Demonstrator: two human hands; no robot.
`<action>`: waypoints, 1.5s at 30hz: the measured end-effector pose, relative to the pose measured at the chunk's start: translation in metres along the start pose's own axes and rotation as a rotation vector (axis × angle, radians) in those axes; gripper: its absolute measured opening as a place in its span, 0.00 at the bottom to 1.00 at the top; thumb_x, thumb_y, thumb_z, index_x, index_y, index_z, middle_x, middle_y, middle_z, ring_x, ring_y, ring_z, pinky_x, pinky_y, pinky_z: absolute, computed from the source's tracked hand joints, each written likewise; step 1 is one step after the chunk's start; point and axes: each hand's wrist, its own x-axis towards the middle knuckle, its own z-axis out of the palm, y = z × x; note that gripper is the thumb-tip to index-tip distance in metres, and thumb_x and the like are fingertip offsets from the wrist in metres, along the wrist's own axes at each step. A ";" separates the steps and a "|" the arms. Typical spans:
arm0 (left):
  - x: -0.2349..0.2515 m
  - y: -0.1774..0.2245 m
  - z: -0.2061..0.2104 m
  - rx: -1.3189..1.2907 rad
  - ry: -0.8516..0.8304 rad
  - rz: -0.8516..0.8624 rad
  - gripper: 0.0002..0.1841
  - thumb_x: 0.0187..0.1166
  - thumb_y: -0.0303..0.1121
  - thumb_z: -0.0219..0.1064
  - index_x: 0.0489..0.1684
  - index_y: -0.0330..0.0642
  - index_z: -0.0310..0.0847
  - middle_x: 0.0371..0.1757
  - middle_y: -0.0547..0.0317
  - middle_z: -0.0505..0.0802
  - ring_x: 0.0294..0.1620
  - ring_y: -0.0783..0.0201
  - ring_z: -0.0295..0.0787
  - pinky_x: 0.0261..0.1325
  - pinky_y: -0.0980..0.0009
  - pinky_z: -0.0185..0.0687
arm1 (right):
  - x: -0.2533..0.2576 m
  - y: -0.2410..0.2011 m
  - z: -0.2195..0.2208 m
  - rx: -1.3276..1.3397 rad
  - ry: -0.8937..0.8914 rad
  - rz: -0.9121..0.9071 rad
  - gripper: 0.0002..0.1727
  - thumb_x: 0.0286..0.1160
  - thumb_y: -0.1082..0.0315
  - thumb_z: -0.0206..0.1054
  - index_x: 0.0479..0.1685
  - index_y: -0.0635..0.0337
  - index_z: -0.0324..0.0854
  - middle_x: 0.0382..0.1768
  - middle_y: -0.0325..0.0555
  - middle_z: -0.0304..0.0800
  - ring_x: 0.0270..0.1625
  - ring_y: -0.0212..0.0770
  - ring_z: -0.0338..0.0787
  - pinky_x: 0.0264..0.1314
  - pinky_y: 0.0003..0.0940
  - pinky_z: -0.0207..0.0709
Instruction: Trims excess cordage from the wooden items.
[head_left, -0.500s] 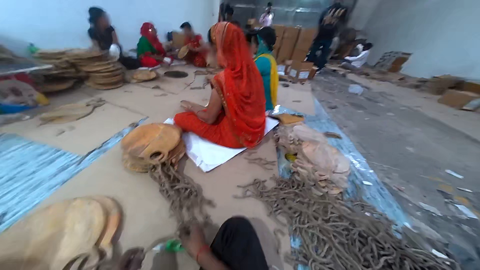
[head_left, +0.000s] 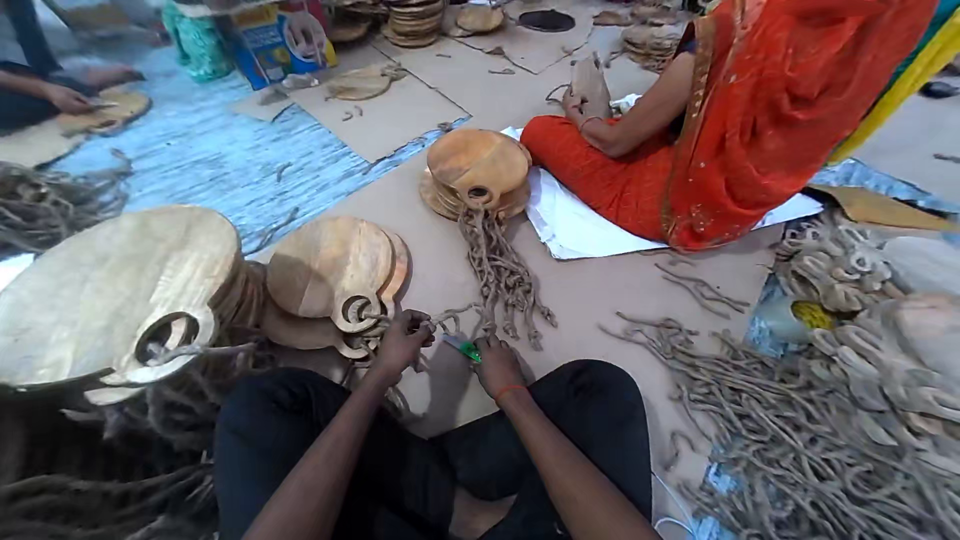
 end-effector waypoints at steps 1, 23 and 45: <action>-0.001 0.000 0.001 -0.020 0.006 0.028 0.13 0.85 0.26 0.65 0.61 0.29 0.77 0.49 0.45 0.91 0.41 0.61 0.93 0.49 0.66 0.91 | 0.000 0.000 0.001 -0.007 -0.016 -0.008 0.27 0.76 0.65 0.70 0.76 0.60 0.77 0.78 0.63 0.74 0.79 0.64 0.75 0.80 0.60 0.68; -0.006 -0.004 0.008 0.147 -0.018 0.240 0.14 0.77 0.33 0.73 0.56 0.38 0.85 0.47 0.57 0.94 0.37 0.69 0.91 0.47 0.70 0.89 | -0.032 -0.023 -0.004 1.280 -0.148 -0.068 0.23 0.95 0.58 0.42 0.60 0.63 0.80 0.26 0.36 0.74 0.18 0.29 0.71 0.19 0.24 0.68; -0.012 0.000 0.022 0.355 -0.059 0.319 0.12 0.73 0.37 0.72 0.48 0.41 0.89 0.48 0.53 0.86 0.36 0.65 0.80 0.42 0.67 0.79 | -0.038 -0.042 0.002 1.452 -0.154 0.076 0.33 0.95 0.42 0.35 0.29 0.56 0.71 0.14 0.35 0.66 0.11 0.30 0.65 0.13 0.23 0.63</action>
